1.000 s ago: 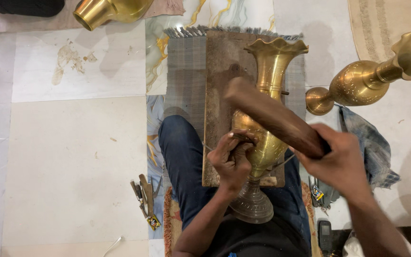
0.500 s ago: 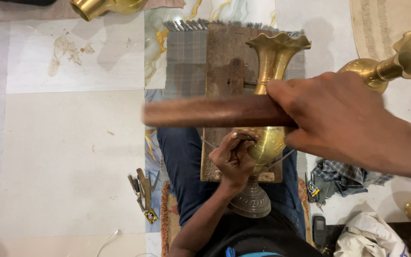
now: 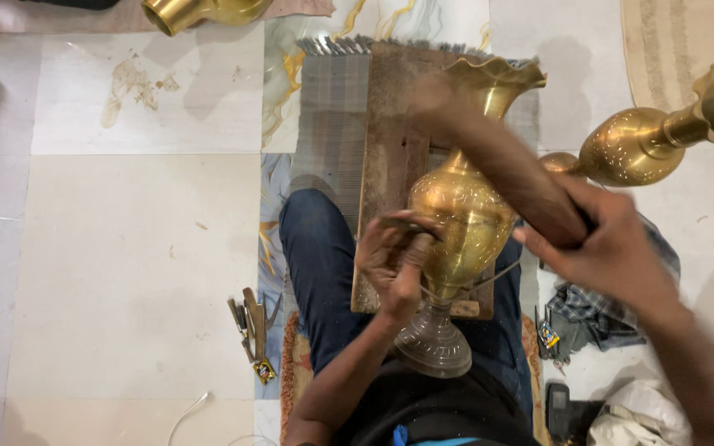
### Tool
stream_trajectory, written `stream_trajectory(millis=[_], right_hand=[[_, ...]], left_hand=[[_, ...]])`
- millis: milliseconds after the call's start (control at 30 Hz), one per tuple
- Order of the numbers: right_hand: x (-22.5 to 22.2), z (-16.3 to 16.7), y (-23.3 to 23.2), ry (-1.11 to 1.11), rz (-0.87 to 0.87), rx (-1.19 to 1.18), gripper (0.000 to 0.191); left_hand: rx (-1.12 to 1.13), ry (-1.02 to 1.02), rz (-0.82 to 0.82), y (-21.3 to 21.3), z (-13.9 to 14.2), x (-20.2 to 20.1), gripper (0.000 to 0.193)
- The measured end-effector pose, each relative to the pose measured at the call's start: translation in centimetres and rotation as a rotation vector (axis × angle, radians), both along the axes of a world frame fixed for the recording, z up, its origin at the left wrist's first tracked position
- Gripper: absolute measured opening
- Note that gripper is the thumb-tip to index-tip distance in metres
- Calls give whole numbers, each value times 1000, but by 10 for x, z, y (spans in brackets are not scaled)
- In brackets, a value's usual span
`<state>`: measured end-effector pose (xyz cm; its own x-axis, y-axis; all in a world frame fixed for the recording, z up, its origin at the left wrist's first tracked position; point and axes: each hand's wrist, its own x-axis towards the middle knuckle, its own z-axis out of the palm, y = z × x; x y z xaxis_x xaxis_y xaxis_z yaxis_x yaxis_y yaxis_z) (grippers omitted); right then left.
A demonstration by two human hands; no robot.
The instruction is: The person sits on the floor with a brass vase held against a wooden board on their lap and decorates its surface by hand, positioning a small punch or chisel on the metal and striking it with a wooden mallet to emboss patterns, repositioning the tool repeatedly across the vase body.
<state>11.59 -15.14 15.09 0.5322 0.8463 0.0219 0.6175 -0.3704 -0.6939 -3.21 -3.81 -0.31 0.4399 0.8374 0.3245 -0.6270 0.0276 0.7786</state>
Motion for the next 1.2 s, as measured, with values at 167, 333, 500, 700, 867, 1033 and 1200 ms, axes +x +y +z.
stream_trajectory(millis=[167, 333, 500, 700, 867, 1033, 1200], right_hand=[[-71, -125, -45, 403, -646, 280, 18], [-118, -163, -74, 467, -695, 388, 16], [-116, -167, -87, 403, -698, 326, 21], [-107, -174, -104, 433, -685, 234, 22], [-111, -184, -118, 37, -665, 476, 19], [-101, -191, -128, -458, -467, 316, 12], [-89, -186, -129, -333, -404, 528, 11]], left_hand=[[655, 243, -299, 35, 18, 7, 45], [1071, 404, -485, 62, 47, 8, 59], [1263, 367, -690, 79, 68, 26, 59], [1499, 459, -875, 81, 82, 47, 55], [1601, 362, -916, 84, 95, 50, 56], [1591, 285, -977, 80, 98, 54, 45], [1589, 389, -896, 79, 91, 47, 50]])
